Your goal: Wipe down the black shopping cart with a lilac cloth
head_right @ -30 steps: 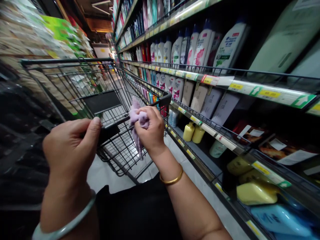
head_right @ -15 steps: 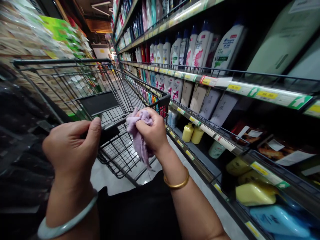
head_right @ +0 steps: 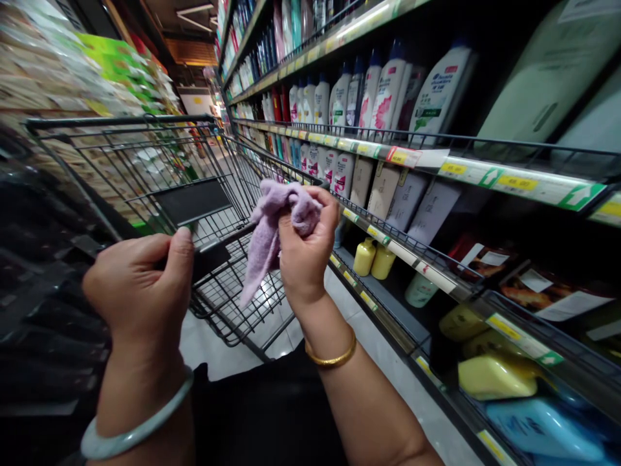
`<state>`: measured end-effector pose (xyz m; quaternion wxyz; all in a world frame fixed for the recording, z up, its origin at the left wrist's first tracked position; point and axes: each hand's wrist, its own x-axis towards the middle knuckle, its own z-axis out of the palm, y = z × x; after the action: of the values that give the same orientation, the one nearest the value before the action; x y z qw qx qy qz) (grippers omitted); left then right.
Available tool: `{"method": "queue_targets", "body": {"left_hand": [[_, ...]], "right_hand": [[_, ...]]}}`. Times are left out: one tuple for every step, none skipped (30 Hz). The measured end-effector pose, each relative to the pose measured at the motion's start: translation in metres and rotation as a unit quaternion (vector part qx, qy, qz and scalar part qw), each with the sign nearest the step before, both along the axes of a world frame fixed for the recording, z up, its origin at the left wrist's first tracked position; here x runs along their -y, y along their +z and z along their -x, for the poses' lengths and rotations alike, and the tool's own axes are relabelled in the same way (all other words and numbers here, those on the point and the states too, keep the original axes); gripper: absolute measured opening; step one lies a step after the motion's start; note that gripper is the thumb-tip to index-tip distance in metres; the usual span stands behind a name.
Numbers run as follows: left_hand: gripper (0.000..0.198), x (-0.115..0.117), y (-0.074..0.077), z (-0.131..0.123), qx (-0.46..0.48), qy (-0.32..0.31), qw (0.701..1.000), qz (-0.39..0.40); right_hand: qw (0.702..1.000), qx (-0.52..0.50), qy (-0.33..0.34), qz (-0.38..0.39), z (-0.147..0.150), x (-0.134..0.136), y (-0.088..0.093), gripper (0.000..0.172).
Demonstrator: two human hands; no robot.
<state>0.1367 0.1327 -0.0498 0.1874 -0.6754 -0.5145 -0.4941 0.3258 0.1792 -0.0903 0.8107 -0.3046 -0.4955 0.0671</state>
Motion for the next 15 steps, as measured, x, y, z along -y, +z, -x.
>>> {"method": "queue_targets", "body": {"left_hand": [[0.053,0.0,0.0,0.0,0.002,0.0,1.0,-0.002],[0.053,-0.001,0.0,-0.001,0.004,0.0,1.0,-0.004],[0.053,-0.001,0.0,-0.001,0.006,-0.001,1.0,-0.004],[0.054,-0.001,0.0,-0.001,0.008,-0.002,1.0,-0.005],[0.054,-0.001,0.0,-0.001,0.008,-0.004,1.0,-0.005],[0.055,-0.001,0.0,-0.001,0.007,-0.005,1.0,-0.005],[0.055,-0.001,0.0,-0.001,0.006,-0.006,1.0,-0.005],[0.056,-0.001,0.0,0.0,0.005,-0.006,1.0,-0.005],[0.057,-0.001,0.0,0.0,0.005,-0.007,1.0,-0.005],[0.057,-0.001,0.0,0.001,0.004,-0.008,1.0,-0.005],[0.058,-0.001,-0.001,0.001,0.004,-0.008,1.0,-0.005],[0.057,-0.001,-0.001,0.001,0.004,-0.009,1.0,-0.006],[0.056,-0.001,-0.001,0.001,0.004,-0.009,1.0,-0.008],[0.056,-0.001,-0.002,0.001,0.006,-0.009,1.0,-0.011],[0.055,-0.002,-0.003,0.001,0.008,-0.009,1.0,-0.015]], "right_hand": [[0.999,-0.036,-0.022,-0.025,0.003,0.002,0.006,0.04],[0.997,-0.061,-0.039,-0.041,0.006,0.004,0.011,0.039],[0.996,-0.062,-0.047,-0.044,0.01,0.005,0.015,0.037],[0.998,-0.031,-0.046,-0.033,0.013,0.006,0.018,0.035],[0.999,0.019,-0.046,-0.017,0.016,0.006,0.019,0.032],[0.996,0.079,-0.052,-0.004,0.018,0.006,0.019,0.029],[0.988,0.138,-0.063,0.005,0.021,0.006,0.019,0.025],[0.979,0.186,-0.079,0.007,0.024,0.006,0.018,0.022],[0.971,0.221,-0.094,0.005,0.026,0.006,0.017,0.02],[0.964,0.244,-0.105,0.001,0.027,0.007,0.017,0.018],[0.959,0.262,-0.106,-0.002,0.027,0.007,0.019,0.016],[0.954,0.284,-0.098,-0.001,0.027,0.007,0.021,0.014],[0.947,0.309,-0.086,0.005,0.026,0.005,0.024,0.013],[0.939,0.336,-0.072,0.017,0.025,0.003,0.028,0.014],[0.93,0.36,-0.06,0.034,0.023,0.0,0.033,0.016]]}}
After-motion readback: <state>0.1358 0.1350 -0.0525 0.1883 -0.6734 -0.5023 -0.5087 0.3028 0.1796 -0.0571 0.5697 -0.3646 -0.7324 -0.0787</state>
